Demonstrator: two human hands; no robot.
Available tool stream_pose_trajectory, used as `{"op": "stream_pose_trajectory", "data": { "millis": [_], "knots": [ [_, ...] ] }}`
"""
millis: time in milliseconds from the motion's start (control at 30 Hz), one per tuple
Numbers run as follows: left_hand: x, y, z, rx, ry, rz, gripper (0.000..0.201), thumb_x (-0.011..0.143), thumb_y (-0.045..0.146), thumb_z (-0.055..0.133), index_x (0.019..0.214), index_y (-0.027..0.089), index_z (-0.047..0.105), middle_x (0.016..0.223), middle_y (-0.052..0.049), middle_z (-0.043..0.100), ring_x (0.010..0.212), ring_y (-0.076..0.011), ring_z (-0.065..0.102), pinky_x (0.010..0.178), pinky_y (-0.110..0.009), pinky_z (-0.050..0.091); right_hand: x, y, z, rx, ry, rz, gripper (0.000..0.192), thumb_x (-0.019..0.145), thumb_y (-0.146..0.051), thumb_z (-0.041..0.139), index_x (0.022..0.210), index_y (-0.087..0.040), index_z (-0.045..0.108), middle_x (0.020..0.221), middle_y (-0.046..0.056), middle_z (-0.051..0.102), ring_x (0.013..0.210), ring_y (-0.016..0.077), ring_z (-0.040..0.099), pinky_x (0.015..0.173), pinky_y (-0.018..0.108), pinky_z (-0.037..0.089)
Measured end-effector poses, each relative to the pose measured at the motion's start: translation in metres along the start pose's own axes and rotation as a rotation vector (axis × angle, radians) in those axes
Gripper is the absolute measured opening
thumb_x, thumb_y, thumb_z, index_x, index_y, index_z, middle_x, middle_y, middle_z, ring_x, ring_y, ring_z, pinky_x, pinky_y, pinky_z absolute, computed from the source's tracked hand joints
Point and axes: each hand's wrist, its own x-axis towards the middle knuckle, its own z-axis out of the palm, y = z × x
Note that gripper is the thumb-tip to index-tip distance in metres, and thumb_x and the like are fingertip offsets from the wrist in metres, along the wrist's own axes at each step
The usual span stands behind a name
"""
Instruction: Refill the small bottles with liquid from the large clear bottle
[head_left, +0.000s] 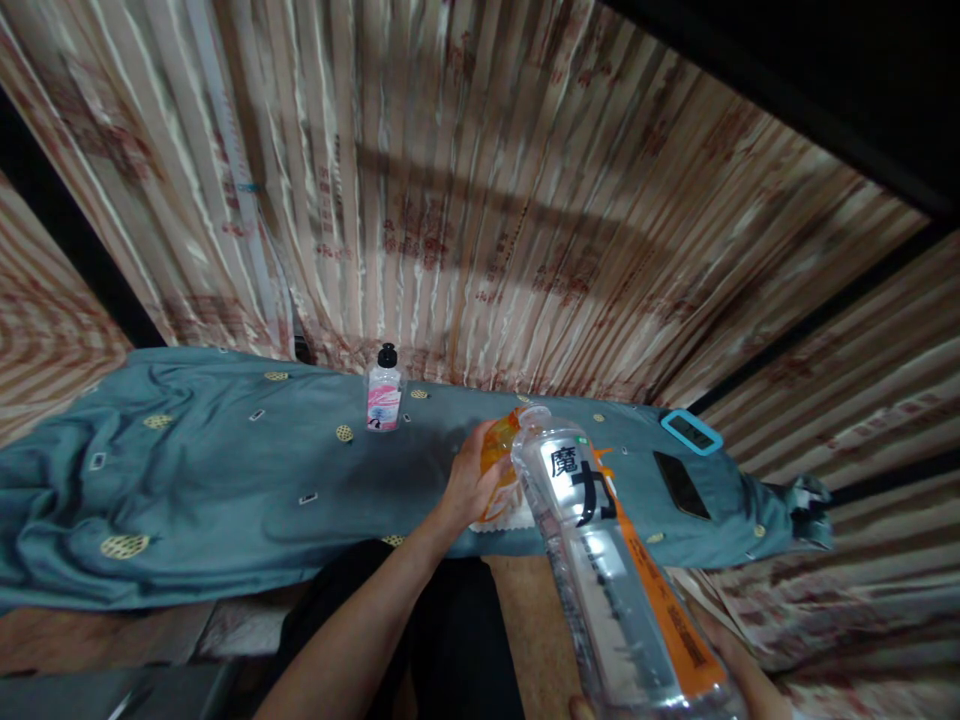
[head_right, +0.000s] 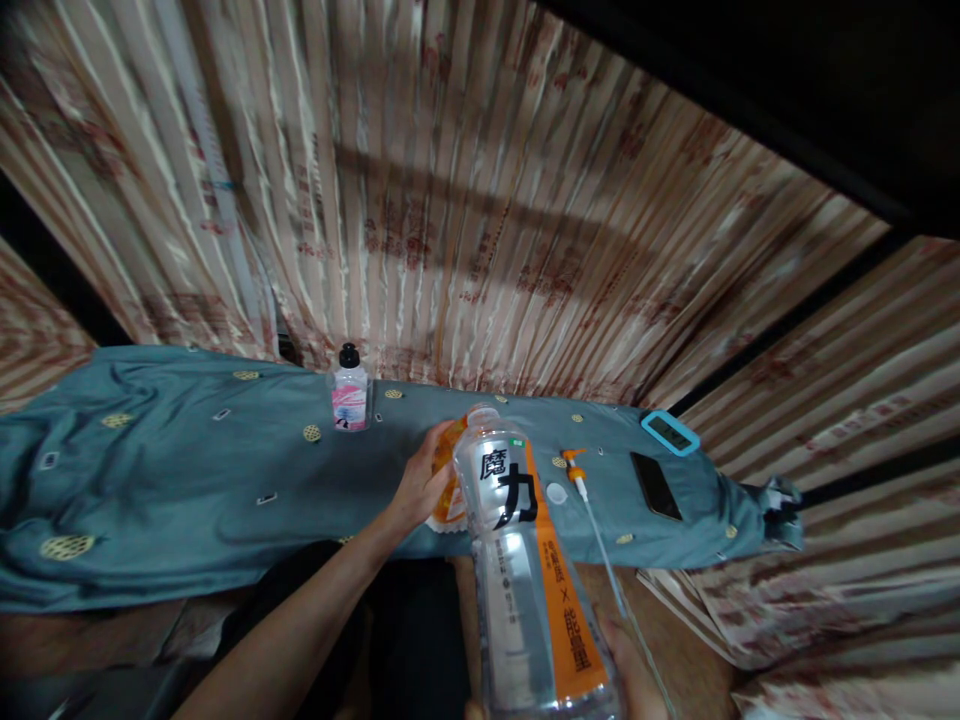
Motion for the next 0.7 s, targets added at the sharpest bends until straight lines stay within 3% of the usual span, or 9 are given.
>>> {"op": "stream_pose_trajectory", "data": {
  "millis": [133, 267, 433, 633, 700],
  "knots": [
    [0.000, -0.001, 0.000, 0.006, -0.003, -0.001, 0.045, 0.082, 0.025, 0.062, 0.126, 0.023, 0.053, 0.122, -0.007, 0.067, 0.113, -0.0243, 0.062, 0.104, -0.042, 0.046, -0.003, -0.005, -0.002, 0.056, 0.009, 0.059, 0.036, 0.087, -0.048, 0.058, 0.113, -0.025, 0.067, 0.076, 0.002, 0.072, 0.072, 0.0264, 0.071, 0.069, 0.040, 0.060],
    [0.000, -0.002, 0.000, 0.017, -0.011, -0.004, 0.046, 0.083, 0.026, 0.062, 0.128, 0.021, 0.052, 0.122, -0.008, 0.067, 0.113, -0.0250, 0.062, 0.104, -0.043, 0.046, 0.004, 0.003, -0.009, 0.055, 0.074, 0.102, 0.035, 0.093, -0.048, 0.048, 0.103, -0.021, 0.068, 0.080, 0.005, 0.073, 0.073, 0.0230, 0.071, 0.064, 0.034, 0.058],
    [0.000, 0.000, 0.000, 0.010, -0.003, -0.003, 0.046, 0.082, 0.025, 0.062, 0.127, 0.020, 0.053, 0.122, -0.009, 0.067, 0.112, -0.0252, 0.063, 0.104, -0.042, 0.046, 0.006, 0.007, -0.006, 0.059, 0.141, 0.131, 0.030, 0.091, -0.048, 0.052, 0.090, -0.023, 0.068, 0.078, 0.004, 0.073, 0.069, 0.0221, 0.071, 0.057, 0.032, 0.056],
    [0.000, 0.002, -0.001, -0.003, 0.007, 0.014, 0.044, 0.082, 0.026, 0.063, 0.124, 0.019, 0.055, 0.121, -0.010, 0.067, 0.112, -0.0257, 0.063, 0.104, -0.043, 0.047, 0.027, 0.015, -0.010, 0.029, 0.108, 0.100, 0.040, 0.093, -0.053, 0.044, 0.074, -0.025, 0.064, 0.056, 0.002, 0.064, 0.050, 0.0200, 0.064, 0.046, 0.031, 0.053],
    [0.000, 0.003, -0.001, 0.003, 0.004, 0.008, 0.044, 0.082, 0.026, 0.063, 0.125, 0.018, 0.055, 0.119, -0.011, 0.067, 0.112, -0.0264, 0.063, 0.104, -0.044, 0.047, 0.028, 0.013, -0.012, 0.009, 0.103, 0.071, 0.037, 0.091, -0.053, 0.047, 0.075, -0.025, 0.065, 0.057, 0.002, 0.064, 0.051, 0.0197, 0.064, 0.047, 0.031, 0.052]
  ]
}}
